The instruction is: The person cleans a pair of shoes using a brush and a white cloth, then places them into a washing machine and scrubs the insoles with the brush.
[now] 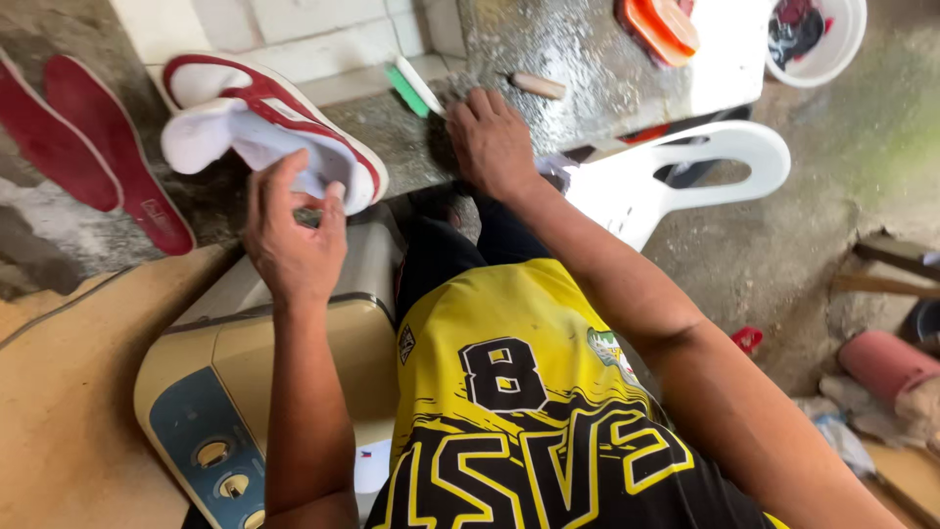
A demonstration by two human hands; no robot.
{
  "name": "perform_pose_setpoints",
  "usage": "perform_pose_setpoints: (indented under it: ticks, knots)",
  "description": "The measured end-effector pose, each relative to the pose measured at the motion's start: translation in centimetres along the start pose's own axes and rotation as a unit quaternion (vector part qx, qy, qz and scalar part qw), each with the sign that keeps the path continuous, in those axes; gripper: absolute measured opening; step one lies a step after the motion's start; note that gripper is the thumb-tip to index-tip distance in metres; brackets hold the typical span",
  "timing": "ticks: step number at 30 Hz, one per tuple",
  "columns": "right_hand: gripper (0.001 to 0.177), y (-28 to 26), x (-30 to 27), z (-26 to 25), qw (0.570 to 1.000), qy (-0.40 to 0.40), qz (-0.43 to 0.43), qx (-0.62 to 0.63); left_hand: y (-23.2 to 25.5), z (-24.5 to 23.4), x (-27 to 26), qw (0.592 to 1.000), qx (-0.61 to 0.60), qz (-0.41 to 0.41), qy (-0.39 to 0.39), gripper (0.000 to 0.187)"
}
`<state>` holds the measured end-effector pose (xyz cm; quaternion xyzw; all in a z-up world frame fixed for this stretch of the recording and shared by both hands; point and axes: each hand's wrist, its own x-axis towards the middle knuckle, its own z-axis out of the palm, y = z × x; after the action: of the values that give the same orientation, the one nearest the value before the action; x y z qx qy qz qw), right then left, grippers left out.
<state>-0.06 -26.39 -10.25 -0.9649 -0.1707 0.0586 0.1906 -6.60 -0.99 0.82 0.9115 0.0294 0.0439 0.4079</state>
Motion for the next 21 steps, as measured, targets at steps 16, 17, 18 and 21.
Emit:
perform_pose_setpoints:
  ticks: [16,17,18,21]
  knots:
    - [0.027,12.1,-23.8,10.5,0.880,-0.026,0.315,0.356,-1.4,1.4,-2.0,0.997,0.066,0.000,-0.038,0.033]
    - [0.027,15.2,-25.6,13.2,0.890,-0.038,0.333,0.310,-1.7,1.7,-1.7,0.998,0.046,-0.022,-0.046,0.035]
    - [0.028,18.3,-27.5,15.9,0.897,-0.050,0.352,0.262,-1.8,1.8,-1.8,0.997,0.024,-0.042,-0.056,0.037]
    - [0.044,24.9,-28.8,19.2,0.796,-0.103,0.529,0.277,-2.3,2.2,-2.2,0.994,0.027,-0.080,-0.066,0.041]
